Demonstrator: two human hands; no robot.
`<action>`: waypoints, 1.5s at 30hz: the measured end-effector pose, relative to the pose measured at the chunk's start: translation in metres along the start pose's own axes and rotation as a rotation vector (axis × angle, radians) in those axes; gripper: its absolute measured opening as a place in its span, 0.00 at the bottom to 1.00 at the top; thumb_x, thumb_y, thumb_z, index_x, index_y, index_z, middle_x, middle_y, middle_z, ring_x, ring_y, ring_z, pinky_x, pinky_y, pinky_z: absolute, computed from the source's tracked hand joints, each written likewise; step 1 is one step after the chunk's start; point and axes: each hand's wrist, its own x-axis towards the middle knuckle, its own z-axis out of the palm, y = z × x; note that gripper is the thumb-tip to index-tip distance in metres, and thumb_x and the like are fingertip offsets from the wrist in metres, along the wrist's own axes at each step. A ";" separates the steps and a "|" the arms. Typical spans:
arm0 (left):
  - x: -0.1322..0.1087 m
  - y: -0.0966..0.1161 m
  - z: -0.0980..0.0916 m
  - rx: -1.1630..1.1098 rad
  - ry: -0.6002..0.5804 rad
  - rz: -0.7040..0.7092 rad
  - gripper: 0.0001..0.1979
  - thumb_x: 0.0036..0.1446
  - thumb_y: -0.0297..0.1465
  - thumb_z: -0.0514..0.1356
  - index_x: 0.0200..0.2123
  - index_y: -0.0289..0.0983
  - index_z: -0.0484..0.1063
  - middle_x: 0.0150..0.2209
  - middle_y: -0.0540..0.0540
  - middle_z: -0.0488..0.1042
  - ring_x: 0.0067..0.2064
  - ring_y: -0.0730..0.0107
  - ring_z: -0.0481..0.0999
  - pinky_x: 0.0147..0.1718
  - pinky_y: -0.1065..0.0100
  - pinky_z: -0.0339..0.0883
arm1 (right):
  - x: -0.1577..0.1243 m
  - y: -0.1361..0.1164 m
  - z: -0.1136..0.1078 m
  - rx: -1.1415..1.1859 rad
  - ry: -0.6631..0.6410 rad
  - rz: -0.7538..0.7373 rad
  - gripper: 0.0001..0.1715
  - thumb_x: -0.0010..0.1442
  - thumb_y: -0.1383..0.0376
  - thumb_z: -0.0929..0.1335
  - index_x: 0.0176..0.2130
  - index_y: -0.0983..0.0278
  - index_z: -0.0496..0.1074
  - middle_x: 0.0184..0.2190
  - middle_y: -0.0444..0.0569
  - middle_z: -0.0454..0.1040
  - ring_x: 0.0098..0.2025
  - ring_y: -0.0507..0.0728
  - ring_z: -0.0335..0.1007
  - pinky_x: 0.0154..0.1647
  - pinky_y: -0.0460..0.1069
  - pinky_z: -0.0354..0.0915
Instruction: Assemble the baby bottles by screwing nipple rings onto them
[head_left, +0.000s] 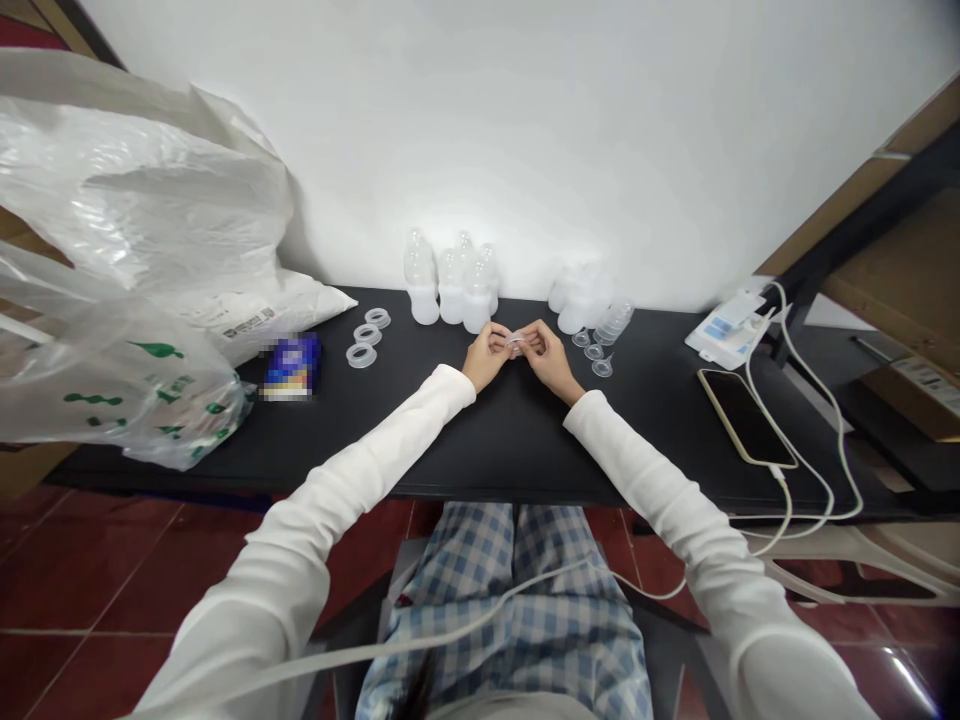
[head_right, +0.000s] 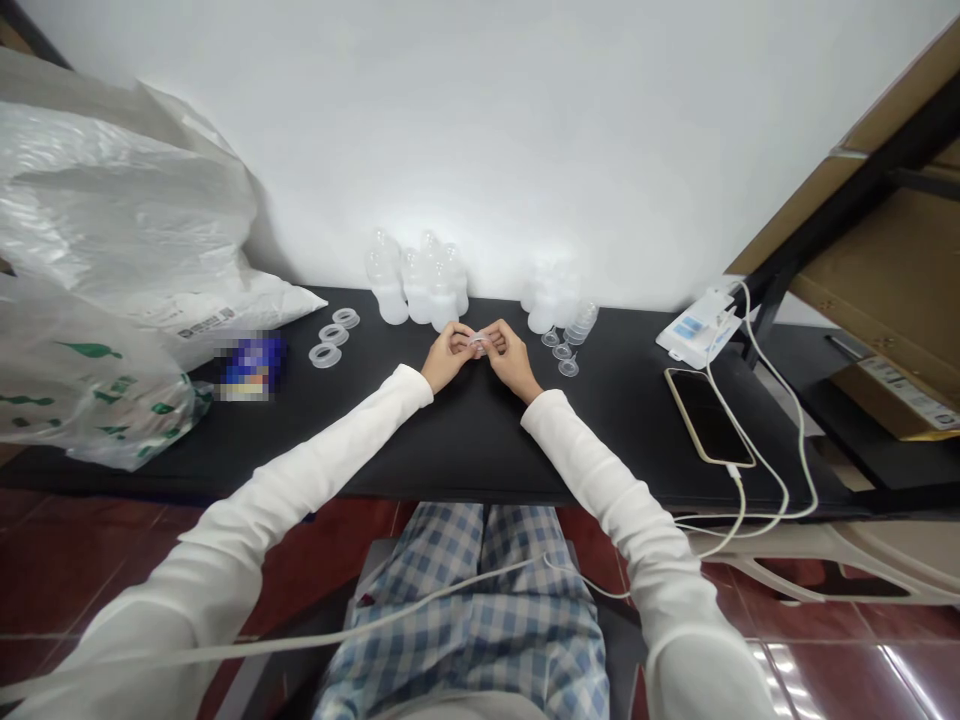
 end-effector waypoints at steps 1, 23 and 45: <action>-0.001 0.002 0.000 0.016 -0.002 -0.001 0.12 0.53 0.21 0.66 0.37 0.37 0.67 0.28 0.54 0.77 0.29 0.75 0.80 0.36 0.71 0.73 | 0.000 0.000 0.001 -0.007 0.019 0.009 0.16 0.57 0.52 0.71 0.36 0.60 0.69 0.29 0.43 0.73 0.31 0.53 0.70 0.35 0.49 0.67; -0.002 0.010 0.002 0.108 0.071 -0.025 0.10 0.56 0.23 0.64 0.38 0.38 0.66 0.25 0.55 0.76 0.26 0.75 0.79 0.32 0.71 0.75 | 0.000 -0.003 0.005 -0.199 0.016 -0.113 0.12 0.63 0.55 0.67 0.40 0.59 0.65 0.31 0.43 0.72 0.30 0.53 0.68 0.36 0.50 0.67; -0.002 0.008 0.001 0.055 0.038 -0.024 0.11 0.53 0.23 0.67 0.35 0.36 0.68 0.23 0.54 0.77 0.24 0.75 0.78 0.30 0.71 0.74 | -0.002 -0.005 0.006 -0.080 0.075 0.033 0.19 0.54 0.51 0.73 0.38 0.60 0.68 0.24 0.37 0.63 0.26 0.49 0.59 0.30 0.47 0.60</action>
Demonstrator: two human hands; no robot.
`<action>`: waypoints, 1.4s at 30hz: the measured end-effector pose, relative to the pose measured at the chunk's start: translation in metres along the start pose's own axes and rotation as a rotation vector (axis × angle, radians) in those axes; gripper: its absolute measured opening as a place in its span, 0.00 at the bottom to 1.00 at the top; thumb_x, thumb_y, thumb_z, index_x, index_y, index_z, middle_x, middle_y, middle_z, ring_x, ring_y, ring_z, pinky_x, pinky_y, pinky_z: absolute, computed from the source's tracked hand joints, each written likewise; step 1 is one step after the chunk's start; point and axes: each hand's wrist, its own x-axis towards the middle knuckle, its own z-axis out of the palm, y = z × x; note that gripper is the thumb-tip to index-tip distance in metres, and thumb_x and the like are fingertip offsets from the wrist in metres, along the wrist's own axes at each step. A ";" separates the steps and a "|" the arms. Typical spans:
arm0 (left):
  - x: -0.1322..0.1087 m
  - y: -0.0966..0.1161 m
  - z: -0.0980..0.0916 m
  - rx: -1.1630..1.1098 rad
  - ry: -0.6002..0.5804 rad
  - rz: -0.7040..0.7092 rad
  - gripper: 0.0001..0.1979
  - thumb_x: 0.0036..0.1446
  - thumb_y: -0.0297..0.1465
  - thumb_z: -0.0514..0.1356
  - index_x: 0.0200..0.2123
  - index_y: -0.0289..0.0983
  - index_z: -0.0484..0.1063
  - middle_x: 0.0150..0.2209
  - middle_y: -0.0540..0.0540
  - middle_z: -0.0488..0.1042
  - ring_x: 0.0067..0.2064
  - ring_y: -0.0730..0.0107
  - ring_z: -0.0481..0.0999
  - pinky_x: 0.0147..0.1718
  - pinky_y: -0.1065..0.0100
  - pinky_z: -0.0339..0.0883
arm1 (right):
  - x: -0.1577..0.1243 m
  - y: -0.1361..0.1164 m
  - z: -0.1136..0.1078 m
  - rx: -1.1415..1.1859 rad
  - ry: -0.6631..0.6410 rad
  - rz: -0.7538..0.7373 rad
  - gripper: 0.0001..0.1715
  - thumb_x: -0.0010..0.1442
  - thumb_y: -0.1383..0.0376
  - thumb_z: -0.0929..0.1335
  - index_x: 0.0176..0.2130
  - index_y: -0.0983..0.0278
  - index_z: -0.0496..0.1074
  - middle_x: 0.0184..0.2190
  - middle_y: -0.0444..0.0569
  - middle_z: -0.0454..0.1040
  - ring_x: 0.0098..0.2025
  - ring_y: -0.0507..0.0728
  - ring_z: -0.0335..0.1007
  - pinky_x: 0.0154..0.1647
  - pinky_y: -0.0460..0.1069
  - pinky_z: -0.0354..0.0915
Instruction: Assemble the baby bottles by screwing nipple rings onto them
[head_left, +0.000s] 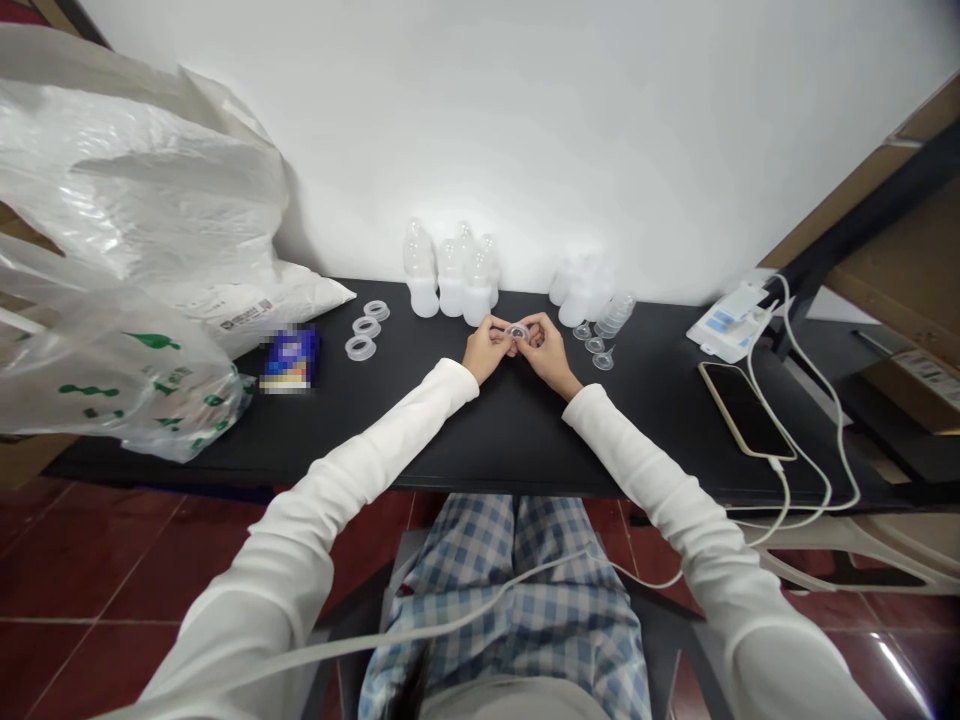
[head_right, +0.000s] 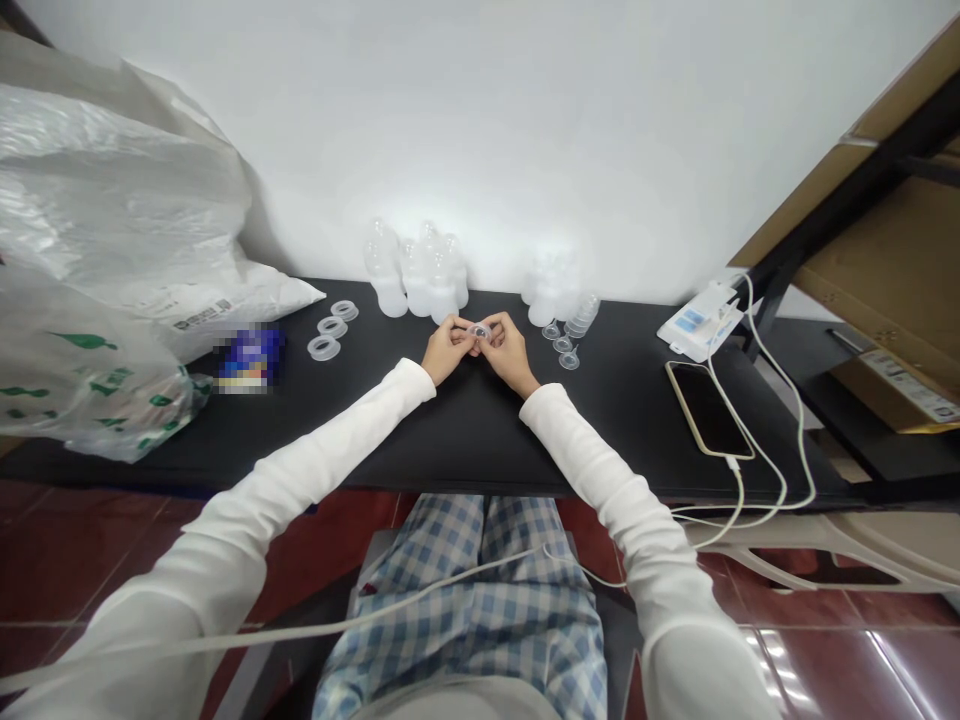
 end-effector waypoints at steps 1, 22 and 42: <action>0.000 0.001 0.000 -0.001 0.002 0.001 0.11 0.53 0.24 0.67 0.35 0.36 0.68 0.23 0.54 0.77 0.24 0.76 0.78 0.30 0.71 0.74 | -0.001 -0.002 0.000 -0.003 0.005 0.000 0.19 0.55 0.52 0.73 0.38 0.60 0.68 0.24 0.37 0.63 0.25 0.49 0.59 0.30 0.47 0.60; 0.003 -0.006 -0.001 -0.113 -0.057 0.093 0.18 0.53 0.39 0.71 0.37 0.38 0.66 0.30 0.51 0.78 0.30 0.75 0.79 0.34 0.70 0.77 | -0.003 -0.007 -0.004 0.015 0.007 -0.088 0.27 0.57 0.45 0.72 0.46 0.58 0.64 0.30 0.40 0.66 0.29 0.51 0.61 0.34 0.49 0.64; 0.041 -0.012 0.057 0.137 0.018 0.099 0.21 0.52 0.26 0.67 0.48 0.38 0.65 0.50 0.40 0.73 0.46 0.65 0.77 0.49 0.61 0.72 | 0.005 -0.022 -0.033 -0.321 0.610 -0.251 0.11 0.64 0.55 0.65 0.39 0.59 0.62 0.38 0.49 0.64 0.39 0.57 0.64 0.45 0.56 0.68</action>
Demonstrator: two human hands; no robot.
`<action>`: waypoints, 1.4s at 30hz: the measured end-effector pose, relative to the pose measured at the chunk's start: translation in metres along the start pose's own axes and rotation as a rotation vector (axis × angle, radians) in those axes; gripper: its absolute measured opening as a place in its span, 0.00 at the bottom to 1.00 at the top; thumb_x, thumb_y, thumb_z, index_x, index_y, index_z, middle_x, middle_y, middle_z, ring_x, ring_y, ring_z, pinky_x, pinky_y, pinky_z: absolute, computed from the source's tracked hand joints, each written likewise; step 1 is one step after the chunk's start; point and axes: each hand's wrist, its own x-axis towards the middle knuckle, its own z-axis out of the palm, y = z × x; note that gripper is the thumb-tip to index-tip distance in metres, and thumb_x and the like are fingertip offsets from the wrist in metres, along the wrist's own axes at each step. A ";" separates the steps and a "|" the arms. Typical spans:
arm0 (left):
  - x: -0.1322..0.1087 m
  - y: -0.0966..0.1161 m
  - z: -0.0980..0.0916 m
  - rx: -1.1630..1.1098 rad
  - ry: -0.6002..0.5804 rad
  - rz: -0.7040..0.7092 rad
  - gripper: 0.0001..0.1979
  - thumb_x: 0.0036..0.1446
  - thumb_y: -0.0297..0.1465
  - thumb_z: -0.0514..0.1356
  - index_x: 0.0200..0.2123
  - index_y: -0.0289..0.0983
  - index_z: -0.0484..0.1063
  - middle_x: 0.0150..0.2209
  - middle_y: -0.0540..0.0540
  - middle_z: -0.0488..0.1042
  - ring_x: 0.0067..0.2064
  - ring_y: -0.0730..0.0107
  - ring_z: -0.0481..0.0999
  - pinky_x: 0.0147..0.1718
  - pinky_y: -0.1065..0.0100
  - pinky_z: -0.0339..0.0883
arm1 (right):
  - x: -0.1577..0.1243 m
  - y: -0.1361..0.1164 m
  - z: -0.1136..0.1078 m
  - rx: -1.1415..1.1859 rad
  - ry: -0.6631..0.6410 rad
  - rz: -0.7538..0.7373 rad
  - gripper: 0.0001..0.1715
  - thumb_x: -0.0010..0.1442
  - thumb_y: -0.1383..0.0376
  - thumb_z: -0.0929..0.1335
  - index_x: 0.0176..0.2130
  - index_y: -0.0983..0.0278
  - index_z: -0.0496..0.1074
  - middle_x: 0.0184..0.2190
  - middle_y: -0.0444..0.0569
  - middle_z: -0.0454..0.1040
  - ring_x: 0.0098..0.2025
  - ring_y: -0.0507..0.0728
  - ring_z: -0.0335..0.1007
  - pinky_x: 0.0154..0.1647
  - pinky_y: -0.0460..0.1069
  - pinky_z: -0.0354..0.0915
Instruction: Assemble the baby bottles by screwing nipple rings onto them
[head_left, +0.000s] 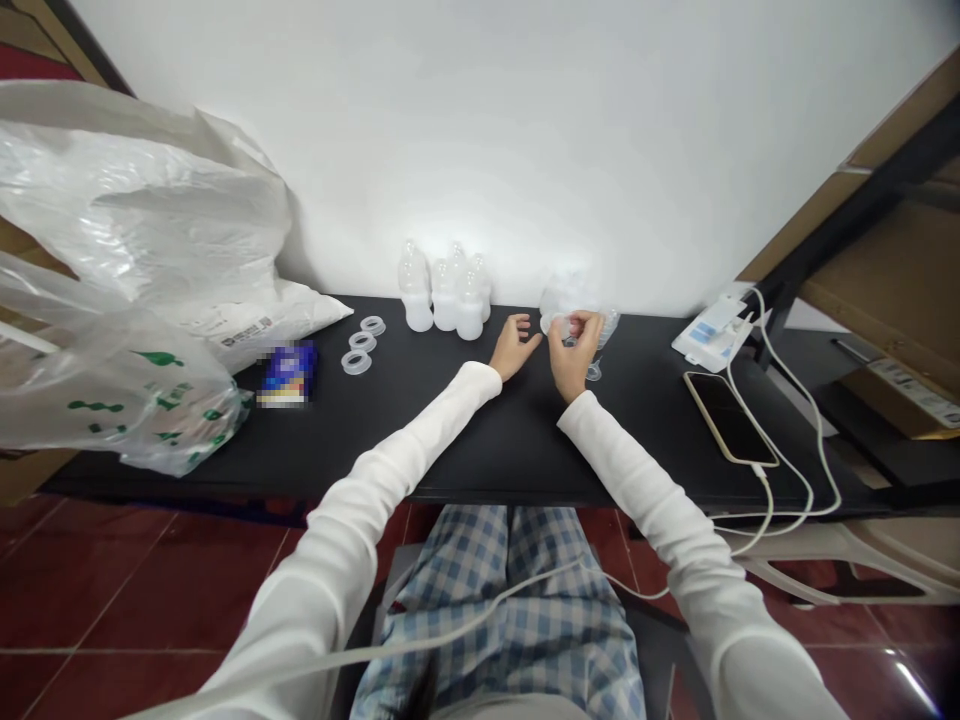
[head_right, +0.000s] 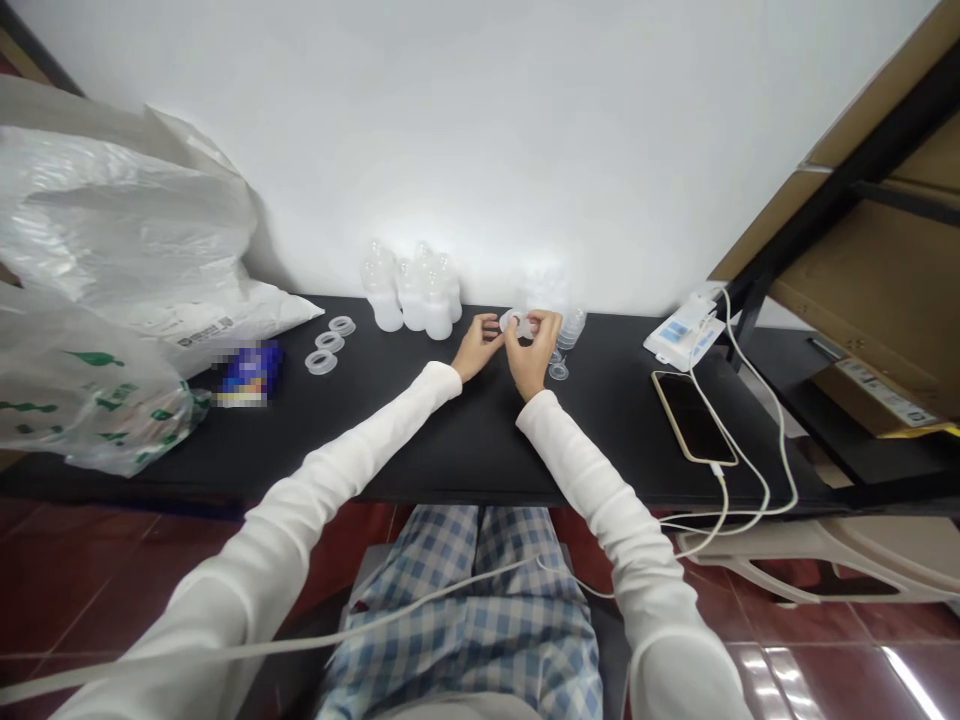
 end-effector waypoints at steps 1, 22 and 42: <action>0.006 0.002 0.011 0.023 0.010 0.019 0.22 0.51 0.26 0.69 0.47 0.37 0.65 0.51 0.38 0.72 0.49 0.62 0.76 0.51 0.59 0.70 | 0.002 0.002 -0.003 -0.055 0.022 -0.036 0.10 0.64 0.56 0.65 0.40 0.59 0.63 0.38 0.50 0.63 0.40 0.58 0.64 0.45 0.57 0.68; -0.021 0.026 -0.014 0.568 -0.020 0.228 0.23 0.53 0.37 0.70 0.48 0.40 0.64 0.50 0.42 0.76 0.53 0.56 0.75 0.55 0.56 0.63 | 0.010 0.014 -0.007 0.092 0.077 -0.018 0.12 0.66 0.53 0.64 0.40 0.59 0.61 0.38 0.47 0.62 0.35 0.54 0.60 0.44 0.55 0.66; -0.032 0.000 -0.131 0.890 -0.104 0.461 0.32 0.53 0.41 0.70 0.62 0.47 0.71 0.51 0.40 0.66 0.56 0.50 0.67 0.57 0.50 0.60 | -0.010 0.012 0.001 0.346 -0.696 -0.126 0.14 0.63 0.56 0.70 0.46 0.59 0.72 0.45 0.51 0.75 0.44 0.56 0.75 0.41 0.52 0.72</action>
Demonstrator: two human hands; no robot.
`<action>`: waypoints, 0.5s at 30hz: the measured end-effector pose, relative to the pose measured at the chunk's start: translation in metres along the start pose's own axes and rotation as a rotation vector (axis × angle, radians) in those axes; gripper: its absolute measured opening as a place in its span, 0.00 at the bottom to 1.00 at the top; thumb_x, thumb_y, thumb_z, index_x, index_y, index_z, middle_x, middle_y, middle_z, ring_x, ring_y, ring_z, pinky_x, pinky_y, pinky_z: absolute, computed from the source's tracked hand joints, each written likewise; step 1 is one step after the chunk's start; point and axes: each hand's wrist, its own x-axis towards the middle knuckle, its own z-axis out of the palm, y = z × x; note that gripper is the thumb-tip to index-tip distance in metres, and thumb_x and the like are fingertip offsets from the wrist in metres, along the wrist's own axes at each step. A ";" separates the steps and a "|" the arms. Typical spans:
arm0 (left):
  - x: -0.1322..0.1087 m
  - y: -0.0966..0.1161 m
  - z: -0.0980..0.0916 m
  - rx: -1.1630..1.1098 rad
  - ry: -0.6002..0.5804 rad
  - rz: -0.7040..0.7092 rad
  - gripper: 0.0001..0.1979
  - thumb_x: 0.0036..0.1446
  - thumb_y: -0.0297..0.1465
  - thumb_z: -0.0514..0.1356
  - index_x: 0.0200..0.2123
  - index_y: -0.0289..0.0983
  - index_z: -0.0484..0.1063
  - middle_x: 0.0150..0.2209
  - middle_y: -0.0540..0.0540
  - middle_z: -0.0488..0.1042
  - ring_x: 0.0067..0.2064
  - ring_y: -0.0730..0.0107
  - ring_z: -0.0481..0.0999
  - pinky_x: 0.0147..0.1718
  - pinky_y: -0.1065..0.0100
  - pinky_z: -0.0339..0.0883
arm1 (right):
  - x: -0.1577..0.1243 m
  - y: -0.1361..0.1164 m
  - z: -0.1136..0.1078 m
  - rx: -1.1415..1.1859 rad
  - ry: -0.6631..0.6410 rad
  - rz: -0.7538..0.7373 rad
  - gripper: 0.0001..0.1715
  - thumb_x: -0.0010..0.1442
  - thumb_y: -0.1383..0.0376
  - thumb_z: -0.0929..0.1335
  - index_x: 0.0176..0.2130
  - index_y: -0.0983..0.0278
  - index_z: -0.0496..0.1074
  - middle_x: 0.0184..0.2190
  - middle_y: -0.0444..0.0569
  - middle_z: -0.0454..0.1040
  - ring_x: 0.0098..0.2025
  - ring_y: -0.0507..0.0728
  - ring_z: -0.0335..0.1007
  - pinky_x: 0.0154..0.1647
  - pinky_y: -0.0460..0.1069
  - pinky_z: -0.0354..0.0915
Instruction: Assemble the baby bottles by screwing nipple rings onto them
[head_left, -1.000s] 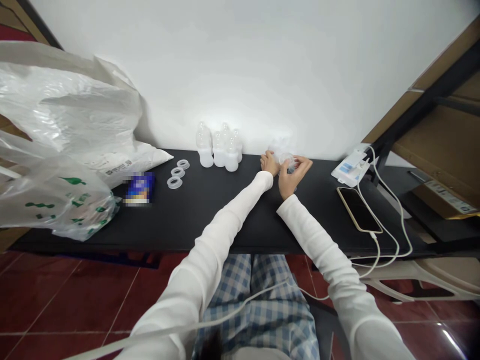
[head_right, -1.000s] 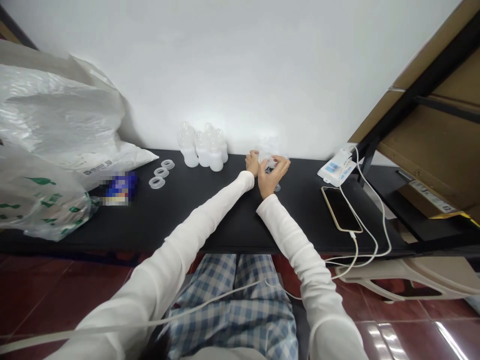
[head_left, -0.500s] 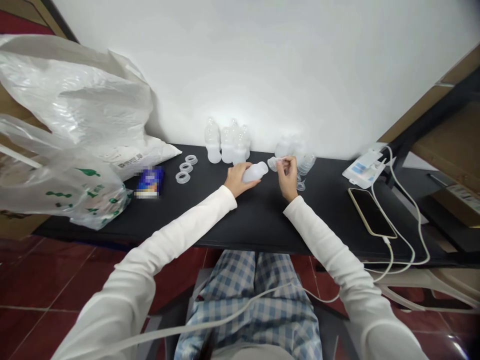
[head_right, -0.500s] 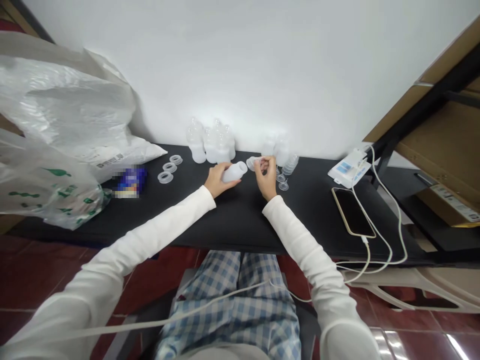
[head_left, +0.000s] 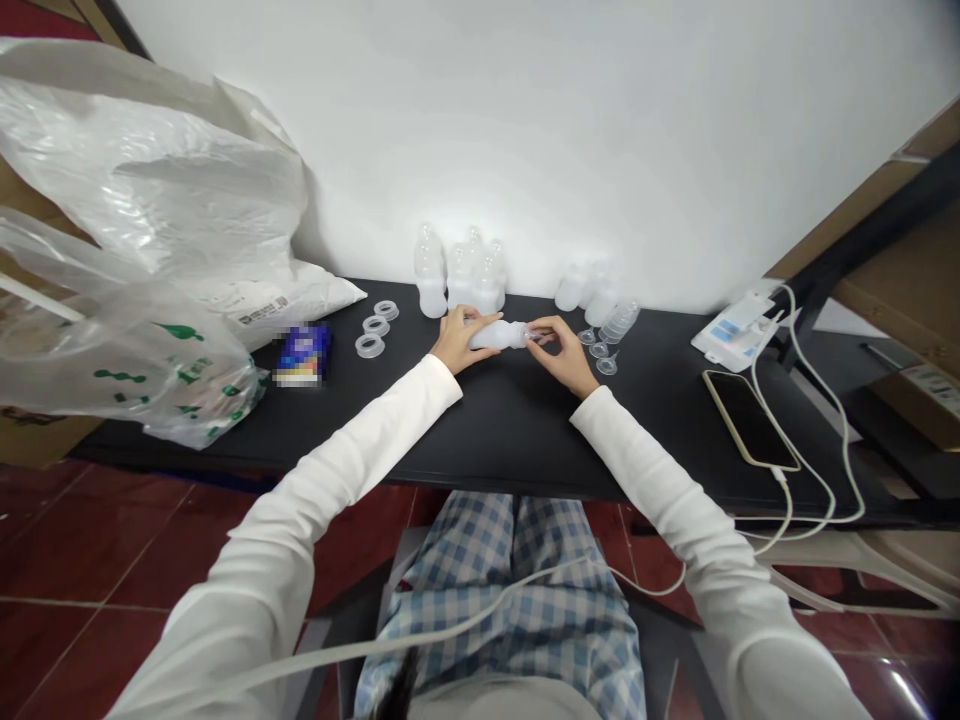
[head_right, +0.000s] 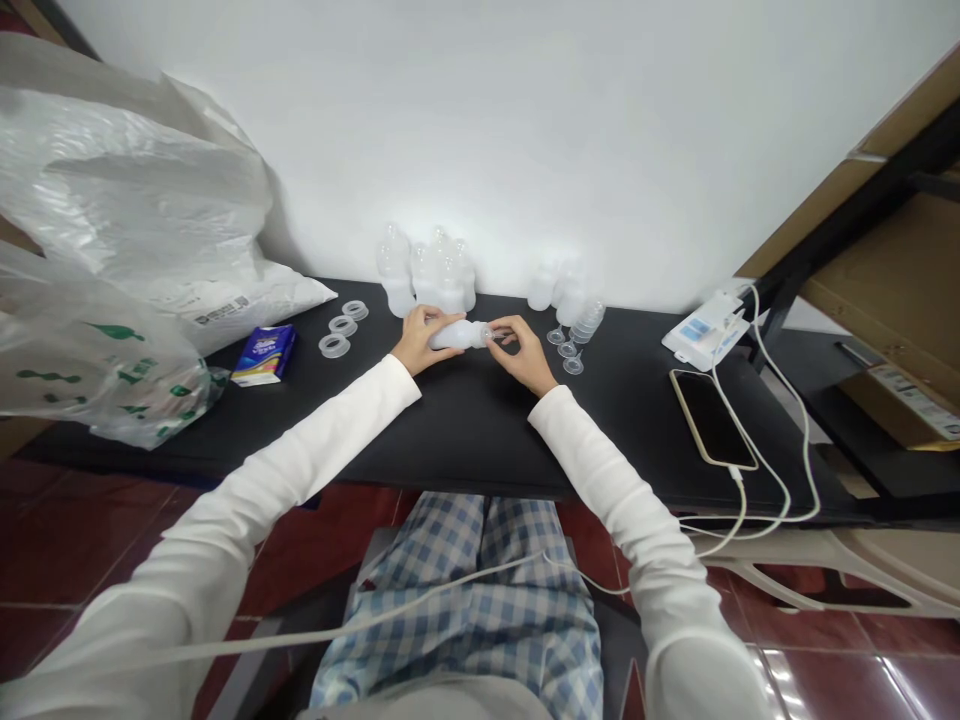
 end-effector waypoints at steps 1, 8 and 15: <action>0.000 0.000 -0.002 0.014 -0.009 0.011 0.32 0.54 0.41 0.70 0.63 0.48 0.70 0.51 0.40 0.67 0.56 0.49 0.67 0.57 0.50 0.60 | 0.000 0.000 -0.001 -0.036 -0.020 -0.031 0.13 0.63 0.57 0.70 0.46 0.59 0.72 0.44 0.51 0.75 0.43 0.56 0.74 0.41 0.52 0.72; 0.002 0.000 -0.011 -0.001 -0.017 0.016 0.34 0.53 0.46 0.70 0.60 0.41 0.70 0.51 0.39 0.74 0.53 0.49 0.70 0.56 0.51 0.62 | 0.001 0.004 -0.004 -0.144 -0.068 -0.191 0.06 0.66 0.63 0.67 0.44 0.58 0.72 0.45 0.51 0.76 0.48 0.59 0.74 0.46 0.55 0.72; 0.001 0.000 -0.018 -0.179 -0.033 -0.035 0.23 0.57 0.48 0.65 0.51 0.41 0.76 0.50 0.44 0.79 0.52 0.55 0.77 0.57 0.55 0.66 | 0.001 -0.002 -0.003 -0.177 -0.037 -0.181 0.06 0.68 0.64 0.65 0.38 0.57 0.72 0.43 0.50 0.78 0.48 0.60 0.75 0.52 0.58 0.71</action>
